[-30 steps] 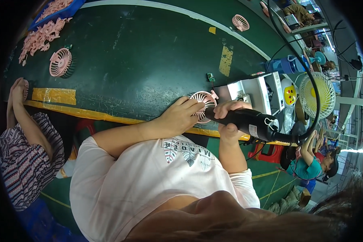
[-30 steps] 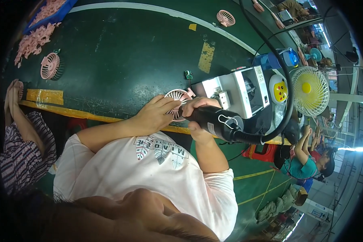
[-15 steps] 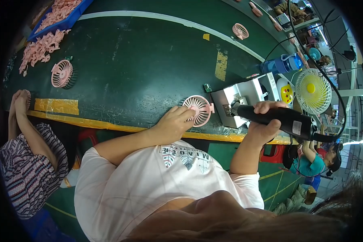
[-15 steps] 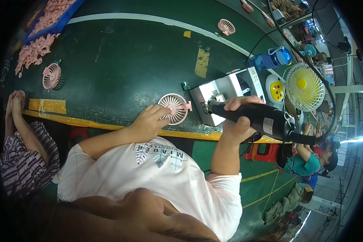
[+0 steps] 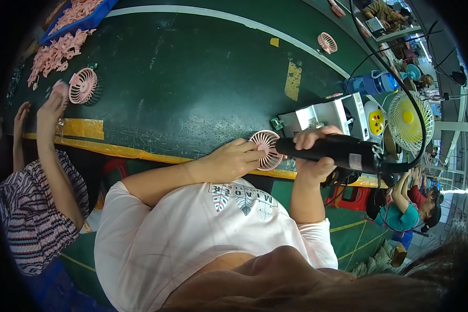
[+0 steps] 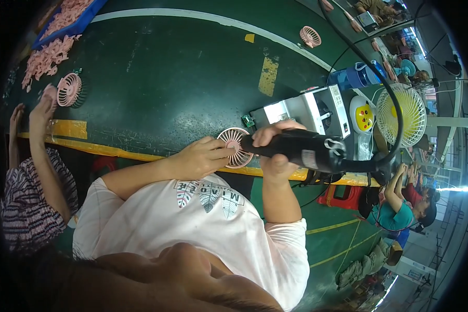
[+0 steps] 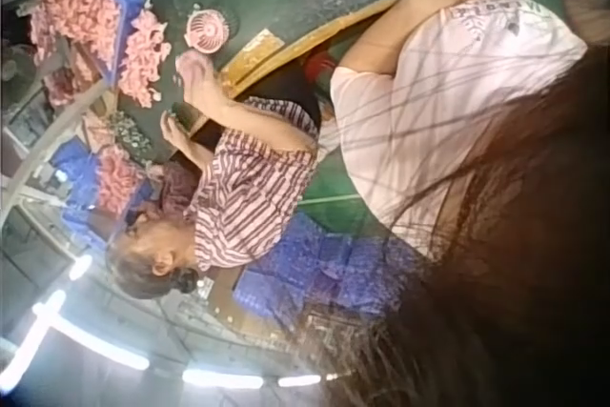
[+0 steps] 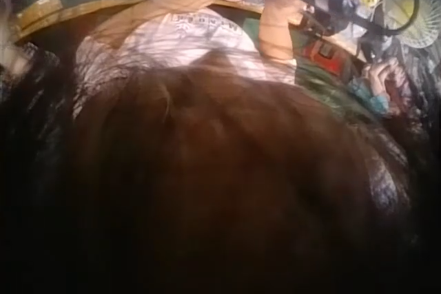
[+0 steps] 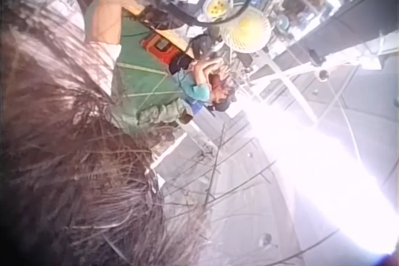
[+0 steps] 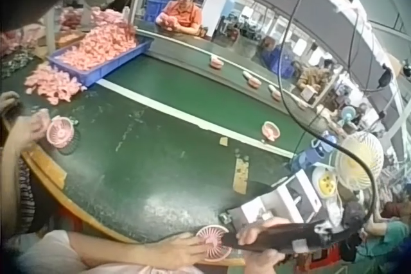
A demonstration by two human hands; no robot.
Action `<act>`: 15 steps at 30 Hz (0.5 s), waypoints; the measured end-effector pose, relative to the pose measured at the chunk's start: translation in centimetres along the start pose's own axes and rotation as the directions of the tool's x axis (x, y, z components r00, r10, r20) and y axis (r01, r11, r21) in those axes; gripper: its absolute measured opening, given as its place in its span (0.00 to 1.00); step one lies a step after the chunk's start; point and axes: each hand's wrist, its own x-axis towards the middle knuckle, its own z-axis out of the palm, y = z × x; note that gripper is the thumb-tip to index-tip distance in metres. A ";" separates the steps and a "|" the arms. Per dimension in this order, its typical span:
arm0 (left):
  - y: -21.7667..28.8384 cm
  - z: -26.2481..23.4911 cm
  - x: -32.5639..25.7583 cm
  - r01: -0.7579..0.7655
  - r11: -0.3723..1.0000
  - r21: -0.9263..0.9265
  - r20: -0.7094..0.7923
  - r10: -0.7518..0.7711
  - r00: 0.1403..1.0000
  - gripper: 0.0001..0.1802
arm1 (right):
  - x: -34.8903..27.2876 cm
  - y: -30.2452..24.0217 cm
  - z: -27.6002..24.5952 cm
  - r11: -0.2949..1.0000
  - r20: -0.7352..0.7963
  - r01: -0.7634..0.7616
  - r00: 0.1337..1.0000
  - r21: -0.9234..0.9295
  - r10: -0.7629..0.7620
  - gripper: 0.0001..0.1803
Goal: The person assembles small fan covers by aligning the components by hand, fastening them with an electric screwdriver, and placing the assembled fan covers onto the conveyor belt.
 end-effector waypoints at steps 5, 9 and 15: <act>-0.1 0.0 0.0 -0.013 0.999 0.032 -0.020 0.014 1.000 0.14 | 0.0 0.8 1.1 0.999 0.064 -0.031 0.997 0.010 0.031 0.36; -0.1 0.1 -0.1 0.000 1.000 0.000 -0.013 0.000 1.000 0.15 | 0.2 1.4 1.2 0.994 0.079 -0.104 0.992 0.022 0.102 0.35; 0.0 -0.3 0.2 -0.022 1.000 0.020 -0.053 0.023 0.998 0.12 | 0.1 1.3 1.9 0.991 0.096 -0.128 0.988 0.037 0.124 0.33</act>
